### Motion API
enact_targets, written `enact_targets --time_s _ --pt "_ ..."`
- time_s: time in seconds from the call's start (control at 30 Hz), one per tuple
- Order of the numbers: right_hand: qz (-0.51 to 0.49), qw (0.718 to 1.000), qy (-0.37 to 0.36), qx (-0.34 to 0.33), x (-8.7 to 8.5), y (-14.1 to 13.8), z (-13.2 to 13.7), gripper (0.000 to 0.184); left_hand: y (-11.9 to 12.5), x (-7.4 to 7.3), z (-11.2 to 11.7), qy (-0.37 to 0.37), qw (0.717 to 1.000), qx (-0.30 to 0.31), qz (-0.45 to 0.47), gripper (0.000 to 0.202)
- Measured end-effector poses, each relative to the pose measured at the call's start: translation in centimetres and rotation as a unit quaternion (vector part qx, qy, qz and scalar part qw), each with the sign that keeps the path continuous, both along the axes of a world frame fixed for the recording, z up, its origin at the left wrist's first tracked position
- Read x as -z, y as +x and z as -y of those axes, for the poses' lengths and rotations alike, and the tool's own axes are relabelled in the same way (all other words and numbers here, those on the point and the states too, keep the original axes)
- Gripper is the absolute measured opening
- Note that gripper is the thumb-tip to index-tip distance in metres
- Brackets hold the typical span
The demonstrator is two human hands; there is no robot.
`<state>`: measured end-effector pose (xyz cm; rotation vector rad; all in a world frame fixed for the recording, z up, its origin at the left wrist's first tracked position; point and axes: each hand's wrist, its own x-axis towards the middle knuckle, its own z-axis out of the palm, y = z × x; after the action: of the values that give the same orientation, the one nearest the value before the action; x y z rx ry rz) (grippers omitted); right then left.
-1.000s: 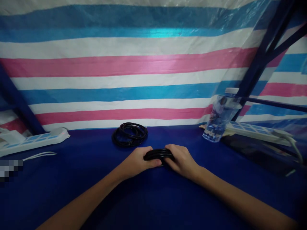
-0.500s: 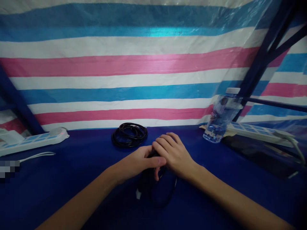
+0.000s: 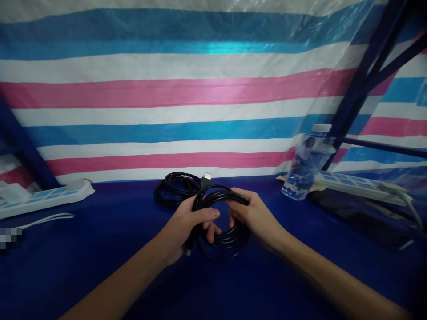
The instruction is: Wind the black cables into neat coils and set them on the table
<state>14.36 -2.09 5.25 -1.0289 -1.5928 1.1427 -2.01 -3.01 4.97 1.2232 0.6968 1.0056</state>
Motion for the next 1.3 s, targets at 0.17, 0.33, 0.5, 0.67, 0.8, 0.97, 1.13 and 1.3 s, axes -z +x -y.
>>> enact_targets --time_s 0.17,0.33,0.5,0.67,0.8,0.97,1.13,1.3 --pt "-0.029 0.999 0.020 0.025 0.0 0.2 0.3 0.011 0.2 0.2 0.1 -0.026 0.997 -0.069 0.012 0.032" --pt "-0.046 0.994 0.006 0.099 -0.7 1.0 0.1 0.016 -1.0 -0.1 -0.6 -0.006 1.000 -0.012 -0.006 0.035" --pt "0.121 0.974 0.149 0.119 -0.6 1.1 0.4 0.033 -0.6 -0.1 -0.1 0.023 0.980 0.119 -0.157 0.025" --pt "0.059 0.990 0.094 0.090 -0.2 0.1 0.6 0.021 1.5 0.2 0.9 -0.026 0.998 -0.032 -0.042 0.022" --pt "-0.144 0.983 -0.104 -0.044 0.3 -0.7 0.9 0.018 1.8 0.6 0.6 -0.060 0.984 -0.162 0.038 0.036" --pt "-0.234 0.953 -0.186 -0.039 0.4 -1.0 1.1 0.038 2.0 1.6 -0.2 -0.077 0.983 -0.165 0.033 0.037" --pt "-0.131 0.973 -0.181 0.057 -0.6 1.2 -3.7 0.027 3.3 1.5 -5.6 0.095 0.942 -0.145 -0.288 0.025" --pt "-0.041 0.974 -0.148 0.164 1.5 3.7 -11.9 0.024 6.4 1.5 -12.6 0.145 0.865 -0.200 -0.437 0.020"
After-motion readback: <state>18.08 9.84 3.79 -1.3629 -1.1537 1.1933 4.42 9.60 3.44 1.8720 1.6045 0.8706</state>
